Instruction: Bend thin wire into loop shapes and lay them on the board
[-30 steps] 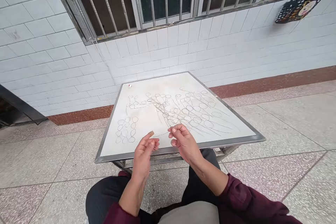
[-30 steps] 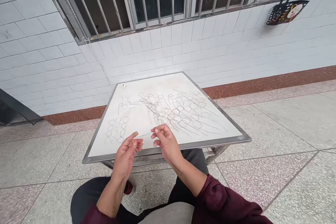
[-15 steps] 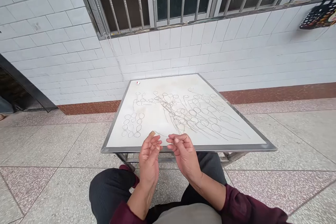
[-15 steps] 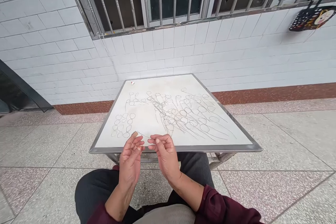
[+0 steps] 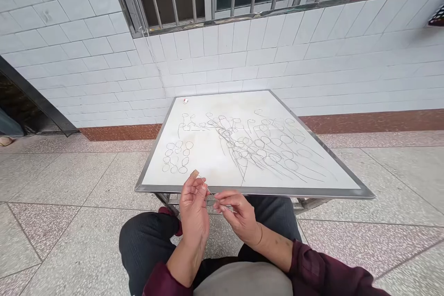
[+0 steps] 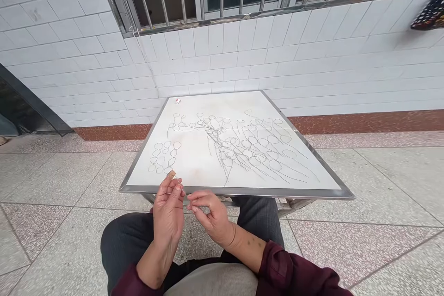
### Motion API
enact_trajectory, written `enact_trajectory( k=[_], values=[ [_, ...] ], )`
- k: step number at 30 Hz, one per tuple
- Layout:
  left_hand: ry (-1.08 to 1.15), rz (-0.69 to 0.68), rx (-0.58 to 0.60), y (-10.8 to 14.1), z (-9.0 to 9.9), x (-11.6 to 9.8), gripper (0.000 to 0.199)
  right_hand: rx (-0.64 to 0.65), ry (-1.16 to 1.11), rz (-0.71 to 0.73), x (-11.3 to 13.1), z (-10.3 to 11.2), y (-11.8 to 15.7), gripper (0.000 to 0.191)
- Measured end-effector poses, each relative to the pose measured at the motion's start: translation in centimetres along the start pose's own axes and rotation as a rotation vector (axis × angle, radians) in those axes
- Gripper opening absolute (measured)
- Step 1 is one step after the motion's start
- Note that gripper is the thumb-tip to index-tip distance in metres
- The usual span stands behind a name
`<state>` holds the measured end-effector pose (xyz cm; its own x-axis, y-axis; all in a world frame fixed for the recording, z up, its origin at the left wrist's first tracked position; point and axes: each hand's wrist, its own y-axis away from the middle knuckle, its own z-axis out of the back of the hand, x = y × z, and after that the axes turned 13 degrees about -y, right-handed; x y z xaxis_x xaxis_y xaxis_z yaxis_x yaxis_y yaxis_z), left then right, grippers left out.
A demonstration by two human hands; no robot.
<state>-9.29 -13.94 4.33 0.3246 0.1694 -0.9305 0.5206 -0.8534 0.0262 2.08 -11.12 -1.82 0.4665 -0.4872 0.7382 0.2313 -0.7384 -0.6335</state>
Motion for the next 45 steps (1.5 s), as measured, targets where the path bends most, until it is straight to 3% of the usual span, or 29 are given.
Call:
enact_trajectory(
  k=[8, 14, 18, 26, 32, 41, 45],
  values=[
    [-0.048, 0.021, 0.006, -0.2, 0.0, 0.1, 0.054, 0.127, -0.033, -0.046, -0.8, 0.7, 0.3, 0.021],
    [-0.088, 0.003, -0.006, -0.7, 0.3, 0.3, 0.062, 0.123, -0.131, -0.070, -1.1, 0.7, 0.2, 0.023],
    [-0.095, 0.035, 0.020, -1.0, 0.5, 0.3, 0.066, 0.028, -0.193, -0.158, -0.6, 0.7, -0.2, 0.017],
    [-0.073, 0.079, -0.006, -1.1, 0.6, 0.1, 0.066, -0.133, -0.411, -0.470, -0.3, 0.3, -1.2, 0.017],
    [-0.242, 0.041, 0.096, -1.3, 1.2, -1.0, 0.074, -0.215, -0.506, -0.556, -0.4, 0.2, -1.6, 0.024],
    [-0.336, 0.106, 0.268, -0.5, 1.6, -2.1, 0.073, -0.148, -0.527, -0.659, 1.1, 0.9, -2.9, 0.039],
    [-0.401, 0.123, 0.369, -0.2, 1.6, -2.6, 0.073, -0.090, -0.448, -0.600, 1.8, 1.7, -3.2, 0.024]
  ],
)
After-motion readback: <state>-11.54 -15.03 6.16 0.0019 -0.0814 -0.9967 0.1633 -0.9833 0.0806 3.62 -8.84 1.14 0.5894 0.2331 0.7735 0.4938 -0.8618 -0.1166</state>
